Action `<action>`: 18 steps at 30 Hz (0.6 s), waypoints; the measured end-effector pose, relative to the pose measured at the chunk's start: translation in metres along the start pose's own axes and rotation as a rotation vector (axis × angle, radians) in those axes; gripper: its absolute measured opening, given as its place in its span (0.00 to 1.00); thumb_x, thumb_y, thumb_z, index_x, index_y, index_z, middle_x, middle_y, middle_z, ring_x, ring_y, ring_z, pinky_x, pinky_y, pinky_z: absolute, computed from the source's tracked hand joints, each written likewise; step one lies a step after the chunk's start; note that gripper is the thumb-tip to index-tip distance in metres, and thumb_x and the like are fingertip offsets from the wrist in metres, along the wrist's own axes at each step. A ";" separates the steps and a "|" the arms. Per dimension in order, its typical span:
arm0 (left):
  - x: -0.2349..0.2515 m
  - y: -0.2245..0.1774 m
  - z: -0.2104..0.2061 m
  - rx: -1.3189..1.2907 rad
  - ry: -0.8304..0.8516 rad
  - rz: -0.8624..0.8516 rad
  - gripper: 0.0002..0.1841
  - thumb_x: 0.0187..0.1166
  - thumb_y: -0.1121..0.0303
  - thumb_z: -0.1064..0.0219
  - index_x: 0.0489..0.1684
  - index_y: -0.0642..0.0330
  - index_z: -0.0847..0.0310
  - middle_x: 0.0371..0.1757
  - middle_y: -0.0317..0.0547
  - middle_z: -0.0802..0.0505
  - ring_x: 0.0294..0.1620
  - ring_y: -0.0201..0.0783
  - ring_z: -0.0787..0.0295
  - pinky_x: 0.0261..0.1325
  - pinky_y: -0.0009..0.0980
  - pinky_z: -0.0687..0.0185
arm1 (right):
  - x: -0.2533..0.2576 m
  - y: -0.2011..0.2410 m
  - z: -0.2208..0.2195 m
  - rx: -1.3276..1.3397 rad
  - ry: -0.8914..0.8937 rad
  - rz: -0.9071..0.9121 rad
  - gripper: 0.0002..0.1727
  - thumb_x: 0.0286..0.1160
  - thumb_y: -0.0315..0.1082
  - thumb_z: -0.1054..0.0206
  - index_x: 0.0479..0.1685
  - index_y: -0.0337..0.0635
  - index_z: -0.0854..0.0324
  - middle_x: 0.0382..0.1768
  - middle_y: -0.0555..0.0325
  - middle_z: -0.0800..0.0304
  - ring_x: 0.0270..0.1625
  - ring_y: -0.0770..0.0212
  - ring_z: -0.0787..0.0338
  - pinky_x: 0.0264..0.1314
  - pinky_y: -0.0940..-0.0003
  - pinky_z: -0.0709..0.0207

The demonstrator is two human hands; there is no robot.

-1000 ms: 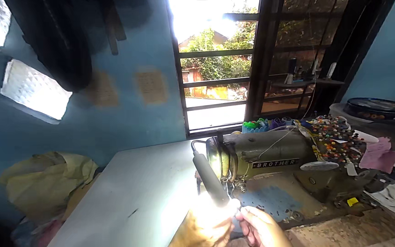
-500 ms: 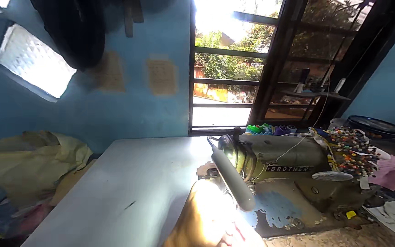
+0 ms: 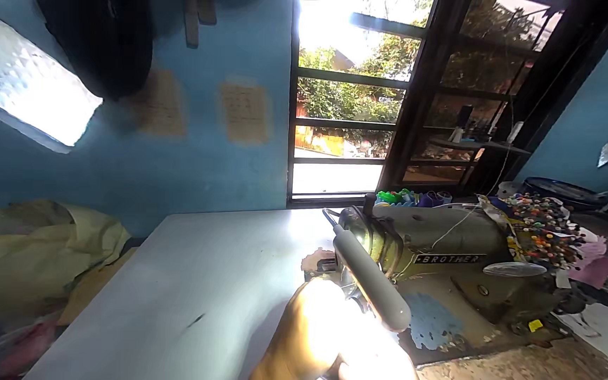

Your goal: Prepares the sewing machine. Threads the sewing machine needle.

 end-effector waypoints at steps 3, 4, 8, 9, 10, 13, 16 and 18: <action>0.000 0.000 0.001 -0.026 -0.002 0.016 0.11 0.76 0.60 0.34 0.33 0.58 0.14 0.34 0.44 0.08 0.45 0.33 0.10 0.53 0.27 0.17 | -0.005 -0.003 -0.004 0.113 0.106 -0.011 0.22 0.92 0.37 0.55 0.31 0.46 0.19 0.20 0.67 0.18 0.18 0.77 0.19 0.18 0.86 0.27; 0.001 0.000 0.002 -0.058 -0.004 0.040 0.11 0.75 0.61 0.34 0.34 0.60 0.14 0.34 0.44 0.08 0.45 0.30 0.11 0.54 0.24 0.17 | -0.007 -0.002 -0.010 0.113 0.088 -0.006 0.23 0.91 0.36 0.58 0.28 0.48 0.21 0.17 0.70 0.20 0.15 0.79 0.20 0.16 0.87 0.29; -0.002 0.002 0.002 -0.307 0.035 0.201 0.12 0.76 0.68 0.33 0.44 0.71 0.14 0.41 0.45 0.07 0.49 0.21 0.12 0.59 0.17 0.20 | -0.005 -0.004 -0.014 0.228 0.194 -0.044 0.16 0.87 0.37 0.47 0.31 0.51 0.16 0.18 0.73 0.22 0.15 0.80 0.25 0.16 0.86 0.31; -0.002 0.001 0.004 -0.365 0.044 0.230 0.12 0.77 0.70 0.34 0.45 0.73 0.15 0.41 0.45 0.08 0.49 0.19 0.13 0.60 0.15 0.21 | -0.002 -0.004 -0.014 0.280 0.252 -0.064 0.12 0.84 0.38 0.41 0.35 0.49 0.12 0.18 0.72 0.21 0.15 0.79 0.23 0.17 0.86 0.29; -0.001 -0.001 0.005 -0.425 0.053 0.268 0.12 0.77 0.70 0.35 0.45 0.73 0.16 0.41 0.43 0.08 0.49 0.17 0.14 0.59 0.15 0.22 | 0.000 -0.004 -0.015 0.299 0.310 -0.067 0.10 0.84 0.39 0.39 0.39 0.48 0.13 0.18 0.71 0.20 0.16 0.79 0.21 0.19 0.86 0.27; -0.001 -0.002 0.008 -0.630 0.071 0.444 0.10 0.77 0.73 0.37 0.47 0.74 0.19 0.43 0.34 0.09 0.48 0.13 0.15 0.58 0.15 0.20 | -0.001 -0.005 -0.020 0.322 0.316 -0.037 0.12 0.85 0.39 0.41 0.39 0.47 0.15 0.19 0.69 0.18 0.17 0.79 0.19 0.20 0.87 0.26; 0.000 -0.002 0.007 -0.552 0.097 0.386 0.13 0.78 0.70 0.37 0.45 0.76 0.19 0.41 0.38 0.09 0.47 0.14 0.16 0.56 0.15 0.22 | -0.001 -0.002 -0.028 0.304 0.249 0.002 0.17 0.86 0.43 0.43 0.34 0.47 0.13 0.15 0.71 0.20 0.15 0.80 0.21 0.19 0.86 0.28; -0.001 -0.001 0.003 -0.471 0.087 0.320 0.12 0.77 0.72 0.36 0.45 0.75 0.18 0.39 0.41 0.09 0.45 0.15 0.15 0.55 0.14 0.21 | 0.003 -0.001 -0.027 0.300 0.289 0.021 0.16 0.84 0.44 0.41 0.34 0.47 0.13 0.16 0.72 0.21 0.16 0.79 0.21 0.21 0.85 0.27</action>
Point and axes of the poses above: each hand's wrist, its own x-axis towards the middle knuckle, its own z-axis out of the back of the hand, y = z × x, the point moved 4 cm from there along x, towards the middle knuckle
